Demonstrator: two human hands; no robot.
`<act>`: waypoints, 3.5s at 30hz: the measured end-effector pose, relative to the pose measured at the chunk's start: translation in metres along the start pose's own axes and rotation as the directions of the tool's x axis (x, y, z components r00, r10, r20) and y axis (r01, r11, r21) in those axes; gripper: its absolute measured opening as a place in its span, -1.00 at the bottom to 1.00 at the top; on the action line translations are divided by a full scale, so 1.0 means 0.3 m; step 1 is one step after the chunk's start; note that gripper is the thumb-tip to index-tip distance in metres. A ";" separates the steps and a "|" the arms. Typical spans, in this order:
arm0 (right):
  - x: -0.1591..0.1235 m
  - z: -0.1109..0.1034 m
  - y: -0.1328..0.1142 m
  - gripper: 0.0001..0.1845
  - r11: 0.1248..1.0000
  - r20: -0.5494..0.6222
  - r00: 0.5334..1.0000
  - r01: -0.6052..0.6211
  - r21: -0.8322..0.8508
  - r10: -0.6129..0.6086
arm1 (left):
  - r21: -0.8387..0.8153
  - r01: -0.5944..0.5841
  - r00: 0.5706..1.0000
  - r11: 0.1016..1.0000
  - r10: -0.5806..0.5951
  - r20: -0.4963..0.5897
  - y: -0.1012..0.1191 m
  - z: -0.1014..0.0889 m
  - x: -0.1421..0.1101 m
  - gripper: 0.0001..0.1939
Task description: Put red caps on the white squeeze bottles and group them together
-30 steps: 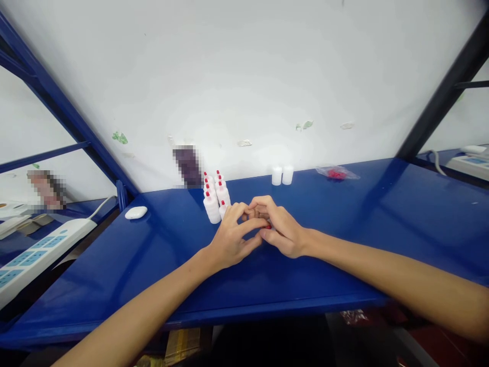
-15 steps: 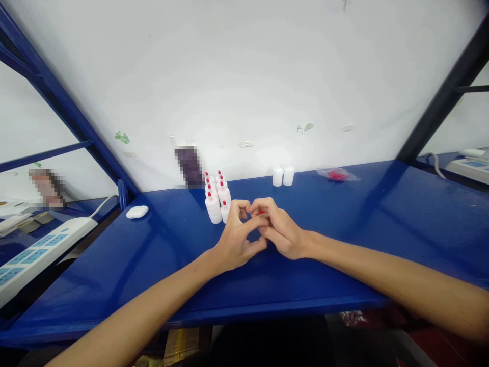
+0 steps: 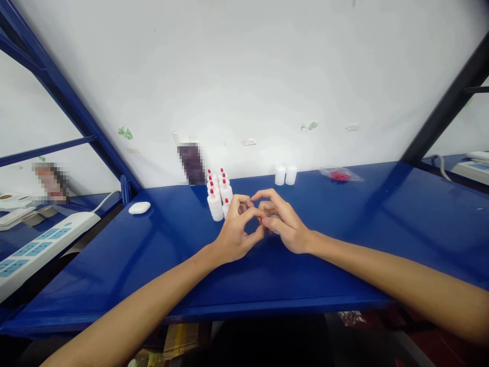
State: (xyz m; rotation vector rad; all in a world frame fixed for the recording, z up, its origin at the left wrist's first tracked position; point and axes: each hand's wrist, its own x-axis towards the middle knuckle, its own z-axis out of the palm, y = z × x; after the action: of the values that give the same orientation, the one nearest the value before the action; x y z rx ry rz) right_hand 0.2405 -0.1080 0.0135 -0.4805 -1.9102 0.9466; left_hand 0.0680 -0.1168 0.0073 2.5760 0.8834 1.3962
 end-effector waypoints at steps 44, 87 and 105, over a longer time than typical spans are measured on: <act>0.072 -0.185 0.089 -0.74 0.586 -0.106 0.956 -0.252 -0.770 0.273 | 0.696 -0.066 0.997 0.715 0.069 0.024 -0.197 -0.264 0.061 -0.82; 0.041 -0.515 0.257 -0.74 0.801 -0.514 0.846 -0.405 -0.441 0.145 | 0.147 0.139 0.916 0.979 -0.183 0.358 -0.049 0.038 -0.022 -0.67; 0.094 -0.183 0.153 -0.89 0.892 -0.201 0.935 -0.341 -0.296 0.291 | 0.170 0.149 0.913 0.974 -0.202 0.355 -0.046 0.034 -0.013 -0.84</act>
State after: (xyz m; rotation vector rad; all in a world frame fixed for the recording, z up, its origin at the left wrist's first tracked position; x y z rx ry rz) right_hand 0.2716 -0.0378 0.0091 -1.0601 -1.8868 0.7667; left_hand 0.0682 -0.1055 -0.0061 2.6471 1.1423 0.7861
